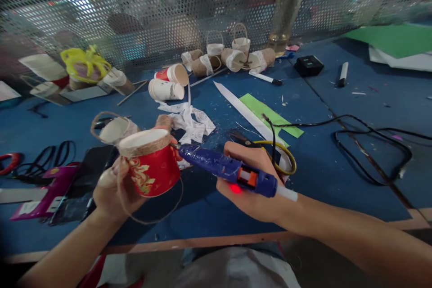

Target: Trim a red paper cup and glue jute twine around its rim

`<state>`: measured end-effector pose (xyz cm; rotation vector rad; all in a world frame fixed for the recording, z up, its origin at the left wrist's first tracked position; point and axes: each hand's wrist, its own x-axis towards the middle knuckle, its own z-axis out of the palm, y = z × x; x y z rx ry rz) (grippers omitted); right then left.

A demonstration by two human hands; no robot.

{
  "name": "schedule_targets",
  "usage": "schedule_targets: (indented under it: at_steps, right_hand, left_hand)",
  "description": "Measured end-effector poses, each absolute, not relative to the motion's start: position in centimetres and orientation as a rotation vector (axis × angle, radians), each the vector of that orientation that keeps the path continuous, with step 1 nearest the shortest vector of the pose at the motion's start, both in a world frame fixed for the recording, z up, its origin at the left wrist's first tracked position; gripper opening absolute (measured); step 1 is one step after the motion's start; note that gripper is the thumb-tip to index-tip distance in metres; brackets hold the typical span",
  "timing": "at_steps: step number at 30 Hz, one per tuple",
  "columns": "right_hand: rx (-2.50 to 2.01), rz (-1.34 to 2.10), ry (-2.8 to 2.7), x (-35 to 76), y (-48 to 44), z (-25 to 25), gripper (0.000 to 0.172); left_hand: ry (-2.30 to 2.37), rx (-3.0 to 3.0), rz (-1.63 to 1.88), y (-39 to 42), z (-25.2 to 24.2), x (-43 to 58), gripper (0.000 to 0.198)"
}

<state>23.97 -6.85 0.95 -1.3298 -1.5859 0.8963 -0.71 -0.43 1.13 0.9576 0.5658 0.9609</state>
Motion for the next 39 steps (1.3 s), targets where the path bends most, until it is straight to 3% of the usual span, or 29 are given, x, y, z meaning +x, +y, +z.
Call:
schedule_targets:
  at_steps: [4, 10, 14, 19, 24, 28, 39]
  right_hand:
    - [-1.27, 1.005, -1.457, 23.8, -7.0, 1.2, 0.028]
    - [-1.039, 1.129, -1.347, 22.5, -7.3, 1.0, 0.018]
    - [-0.856, 1.416, -1.235, 21.9, -7.1, 1.0, 0.043]
    - [-0.846, 1.618, -1.163, 21.9, -7.1, 0.5, 0.057]
    - [-1.049, 1.299, -1.258, 22.0, -7.2, 0.0, 0.044]
    - [-1.079, 1.297, -1.148, 22.0, -6.8, 0.3, 0.026]
    - [-1.128, 1.413, -1.08, 22.5, -5.9, 0.7, 0.027]
  left_hand:
    - [0.669, 1.051, 1.008, -0.3, 0.3, -0.7, 0.051]
    - [0.827, 1.401, 1.099, -0.4, -0.5, -0.6, 0.056]
    - [0.9, 1.534, 1.113, -0.8, 0.0, -0.2, 0.057]
    - [0.934, 1.683, 1.112, -1.1, 0.0, 0.0, 0.062]
    - [0.94, 1.748, 1.12, -1.0, -0.6, -0.3, 0.067]
    - [0.936, 1.789, 1.099, -1.0, -0.8, -0.5, 0.071]
    - [0.873, 1.558, 0.947, -1.1, -0.1, -0.2, 0.049]
